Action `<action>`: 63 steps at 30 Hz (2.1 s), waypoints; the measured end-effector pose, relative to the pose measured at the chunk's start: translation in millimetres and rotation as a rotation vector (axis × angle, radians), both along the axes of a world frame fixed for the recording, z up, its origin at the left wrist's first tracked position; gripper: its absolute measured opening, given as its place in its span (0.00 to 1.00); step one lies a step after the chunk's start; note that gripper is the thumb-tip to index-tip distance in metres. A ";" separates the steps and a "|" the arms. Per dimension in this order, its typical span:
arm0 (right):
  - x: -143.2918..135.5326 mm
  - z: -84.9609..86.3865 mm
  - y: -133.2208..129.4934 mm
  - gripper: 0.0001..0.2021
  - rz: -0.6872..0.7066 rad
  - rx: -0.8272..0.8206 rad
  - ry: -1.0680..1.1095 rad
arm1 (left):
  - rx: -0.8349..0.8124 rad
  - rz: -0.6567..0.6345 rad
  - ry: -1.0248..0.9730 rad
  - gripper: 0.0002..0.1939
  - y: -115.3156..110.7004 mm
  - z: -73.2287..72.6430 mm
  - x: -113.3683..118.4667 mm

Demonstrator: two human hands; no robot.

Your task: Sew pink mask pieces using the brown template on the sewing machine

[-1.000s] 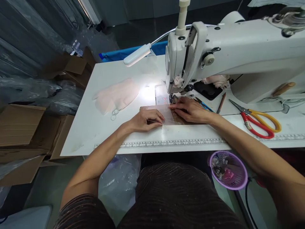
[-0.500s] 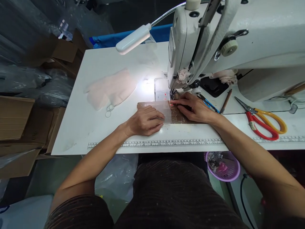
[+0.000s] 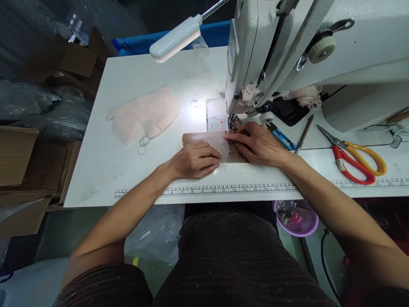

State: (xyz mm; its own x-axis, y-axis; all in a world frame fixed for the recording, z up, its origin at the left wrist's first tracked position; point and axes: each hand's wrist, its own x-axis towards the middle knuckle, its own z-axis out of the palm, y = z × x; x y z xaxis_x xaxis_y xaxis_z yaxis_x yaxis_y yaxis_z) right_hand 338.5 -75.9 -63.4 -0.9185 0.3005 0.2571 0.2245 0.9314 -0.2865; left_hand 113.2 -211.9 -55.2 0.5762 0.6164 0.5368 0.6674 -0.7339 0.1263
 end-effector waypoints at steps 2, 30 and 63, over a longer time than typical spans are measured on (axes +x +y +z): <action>3.4 -0.4 3.1 0.19 0.042 -0.063 0.021 | 0.018 0.002 -0.009 0.03 0.2 -0.8 -0.9; 5.1 -6.5 2.4 0.19 0.010 -0.136 0.107 | 0.080 -0.008 0.023 0.01 -2.2 1.6 6.0; 8.7 3.9 -9.2 0.18 0.041 -0.002 -0.009 | -0.088 0.264 0.361 0.18 46.9 0.4 -6.5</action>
State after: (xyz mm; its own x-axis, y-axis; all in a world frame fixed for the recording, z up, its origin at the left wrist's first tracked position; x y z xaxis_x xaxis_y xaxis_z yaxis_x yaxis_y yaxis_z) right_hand 347.2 -85.1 -59.5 -0.9325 0.2629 0.2477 0.1886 0.9393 -0.2867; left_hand 106.7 -165.0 -54.8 0.5337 0.8017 0.2691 0.8431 -0.5294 -0.0947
